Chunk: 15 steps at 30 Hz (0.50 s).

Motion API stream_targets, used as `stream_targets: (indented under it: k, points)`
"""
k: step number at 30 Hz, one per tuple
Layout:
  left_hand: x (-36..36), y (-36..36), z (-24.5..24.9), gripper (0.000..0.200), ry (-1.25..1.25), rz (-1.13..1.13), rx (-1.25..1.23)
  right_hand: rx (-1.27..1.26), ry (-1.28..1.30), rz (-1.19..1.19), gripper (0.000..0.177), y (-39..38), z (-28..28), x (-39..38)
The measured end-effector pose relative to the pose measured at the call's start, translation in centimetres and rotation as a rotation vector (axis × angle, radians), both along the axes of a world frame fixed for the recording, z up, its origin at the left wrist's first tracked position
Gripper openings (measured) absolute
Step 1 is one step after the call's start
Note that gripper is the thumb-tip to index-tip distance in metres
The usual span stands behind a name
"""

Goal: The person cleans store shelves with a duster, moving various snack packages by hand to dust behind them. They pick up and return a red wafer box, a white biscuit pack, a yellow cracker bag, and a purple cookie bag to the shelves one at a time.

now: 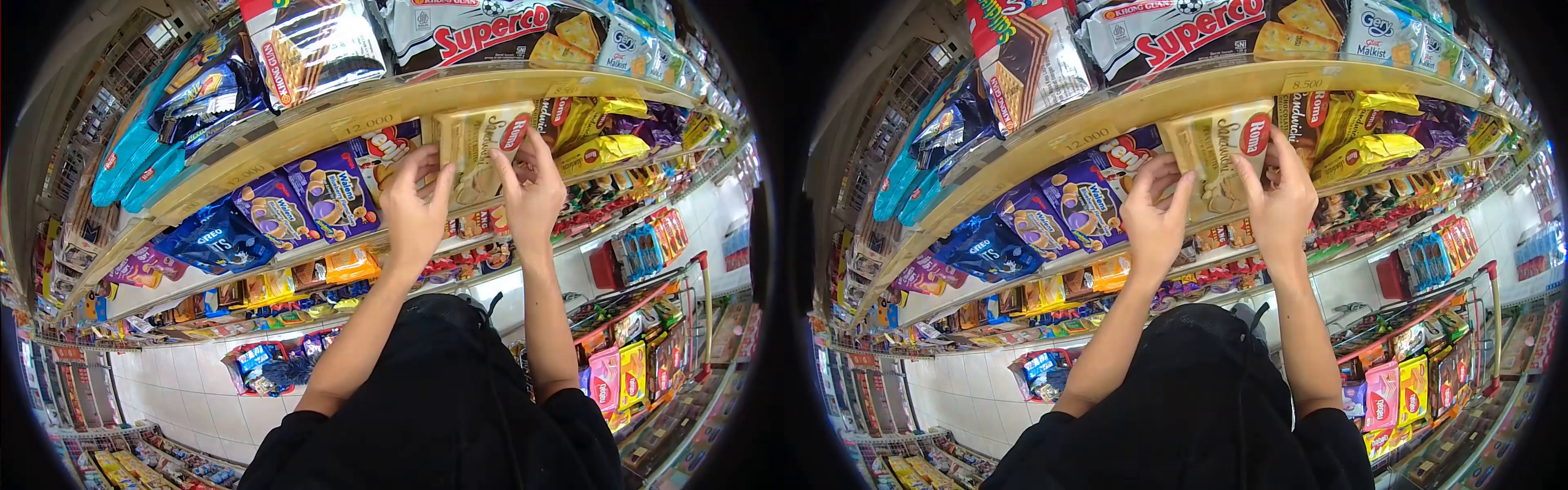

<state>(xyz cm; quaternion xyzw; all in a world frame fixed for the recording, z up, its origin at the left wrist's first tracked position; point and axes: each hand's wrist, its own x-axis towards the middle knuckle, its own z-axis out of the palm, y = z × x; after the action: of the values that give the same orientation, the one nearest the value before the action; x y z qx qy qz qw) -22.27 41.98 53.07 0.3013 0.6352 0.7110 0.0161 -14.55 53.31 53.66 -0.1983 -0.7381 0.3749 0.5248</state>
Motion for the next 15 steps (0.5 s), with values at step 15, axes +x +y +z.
stream_targets:
  k: [15]
  points:
    - [0.2,-1.0,-2.5,0.029,-0.034,0.06,0.011,-0.051,0.007,0.064,0.06,-0.9,0.7,0.7]
